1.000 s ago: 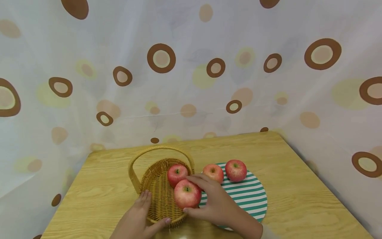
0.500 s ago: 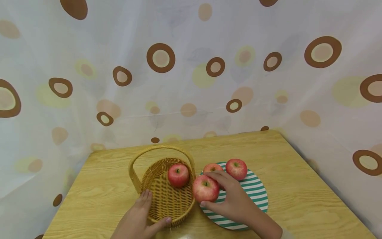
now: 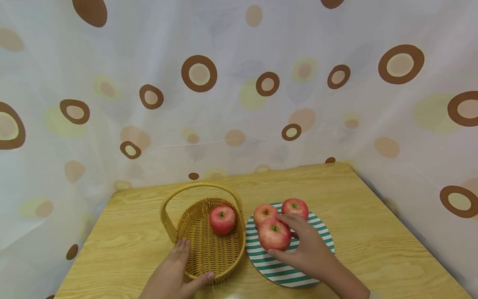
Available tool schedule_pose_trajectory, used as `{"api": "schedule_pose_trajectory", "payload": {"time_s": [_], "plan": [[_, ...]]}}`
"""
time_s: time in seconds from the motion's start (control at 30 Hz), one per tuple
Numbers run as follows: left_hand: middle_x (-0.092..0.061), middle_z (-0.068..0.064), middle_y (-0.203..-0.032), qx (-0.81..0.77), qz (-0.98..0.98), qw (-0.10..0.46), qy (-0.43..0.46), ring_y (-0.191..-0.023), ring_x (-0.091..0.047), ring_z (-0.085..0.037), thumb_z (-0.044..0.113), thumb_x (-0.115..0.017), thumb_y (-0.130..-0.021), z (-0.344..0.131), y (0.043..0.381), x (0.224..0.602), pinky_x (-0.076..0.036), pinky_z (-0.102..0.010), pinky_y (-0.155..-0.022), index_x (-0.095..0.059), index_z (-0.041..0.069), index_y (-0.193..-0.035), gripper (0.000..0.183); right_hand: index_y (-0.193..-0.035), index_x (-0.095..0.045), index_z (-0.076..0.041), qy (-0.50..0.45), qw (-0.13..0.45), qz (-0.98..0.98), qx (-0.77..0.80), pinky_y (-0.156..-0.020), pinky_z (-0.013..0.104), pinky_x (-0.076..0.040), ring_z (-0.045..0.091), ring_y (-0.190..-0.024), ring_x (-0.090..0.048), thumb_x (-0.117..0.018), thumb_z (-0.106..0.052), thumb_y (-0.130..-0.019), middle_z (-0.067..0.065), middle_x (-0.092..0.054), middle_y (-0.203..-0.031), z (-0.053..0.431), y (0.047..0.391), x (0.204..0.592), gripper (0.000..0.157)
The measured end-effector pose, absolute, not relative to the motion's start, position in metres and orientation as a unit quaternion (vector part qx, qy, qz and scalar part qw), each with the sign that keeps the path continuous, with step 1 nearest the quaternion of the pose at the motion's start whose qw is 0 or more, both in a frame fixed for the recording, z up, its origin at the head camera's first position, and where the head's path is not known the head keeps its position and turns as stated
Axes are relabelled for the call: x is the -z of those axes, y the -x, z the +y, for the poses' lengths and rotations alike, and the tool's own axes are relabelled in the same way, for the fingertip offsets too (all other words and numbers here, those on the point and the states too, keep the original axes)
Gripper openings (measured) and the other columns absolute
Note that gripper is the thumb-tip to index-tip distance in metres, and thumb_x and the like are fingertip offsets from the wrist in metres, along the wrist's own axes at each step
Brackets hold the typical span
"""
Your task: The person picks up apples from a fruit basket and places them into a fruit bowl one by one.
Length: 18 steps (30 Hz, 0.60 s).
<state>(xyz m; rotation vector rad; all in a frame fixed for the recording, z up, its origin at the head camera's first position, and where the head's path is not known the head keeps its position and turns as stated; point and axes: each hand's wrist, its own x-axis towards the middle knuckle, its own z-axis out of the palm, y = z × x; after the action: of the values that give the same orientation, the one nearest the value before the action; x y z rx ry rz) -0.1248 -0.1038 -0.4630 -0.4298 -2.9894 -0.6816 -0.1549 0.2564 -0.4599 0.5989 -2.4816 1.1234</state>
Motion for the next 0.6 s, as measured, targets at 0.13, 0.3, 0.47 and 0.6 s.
{"api": "schedule_pose_trajectory", "payload": {"time_s": [0.13,0.3,0.47,0.6], "plan": [[-0.046,-0.038,-0.156,0.222,-0.965,0.021,0.138,-0.149,-0.045,-0.051,0.077,-0.065,-0.09,-0.104,0.124,0.463,-0.047,-0.061,-0.115,-0.046,-0.019,-0.149,0.115,-0.14,-0.065,-0.013,-0.197,0.173,-0.879,-0.398,-0.078,0.029,-0.065,0.001,-0.119,-0.059,-0.098,-0.031,-0.077,0.004,-0.065,-0.14,0.266,0.155,0.462,0.073],[-0.046,-0.037,-0.157,0.223,-0.965,0.02,0.139,-0.149,-0.045,-0.051,0.077,-0.065,-0.091,-0.104,0.124,0.463,-0.046,-0.06,-0.117,-0.046,-0.019,-0.149,0.114,-0.142,-0.063,-0.016,-0.181,0.168,-0.885,-0.394,-0.078,0.031,-0.065,-0.005,-0.118,-0.057,-0.097,-0.031,-0.079,0.005,-0.065,-0.141,0.278,0.154,0.463,0.074],[-0.045,-0.037,-0.157,0.227,-0.964,0.015,0.14,-0.15,-0.043,-0.051,0.076,-0.066,-0.091,-0.105,0.124,0.463,-0.044,-0.061,-0.118,-0.046,-0.019,-0.149,0.113,-0.141,-0.064,-0.013,-0.165,0.166,-0.892,-0.387,-0.077,0.038,-0.066,-0.008,-0.116,-0.056,-0.097,-0.034,-0.079,0.005,-0.066,-0.137,0.288,0.153,0.464,0.073],[-0.044,-0.037,-0.158,0.229,-0.963,0.011,0.139,-0.151,-0.042,-0.051,0.075,-0.066,-0.091,-0.105,0.124,0.462,-0.044,-0.061,-0.118,-0.045,-0.019,-0.15,0.113,-0.139,-0.065,-0.012,-0.158,0.171,-0.894,-0.383,-0.076,0.039,-0.067,-0.01,-0.115,-0.055,-0.097,-0.032,-0.079,0.005,-0.067,-0.134,0.294,0.153,0.465,0.071]]}}
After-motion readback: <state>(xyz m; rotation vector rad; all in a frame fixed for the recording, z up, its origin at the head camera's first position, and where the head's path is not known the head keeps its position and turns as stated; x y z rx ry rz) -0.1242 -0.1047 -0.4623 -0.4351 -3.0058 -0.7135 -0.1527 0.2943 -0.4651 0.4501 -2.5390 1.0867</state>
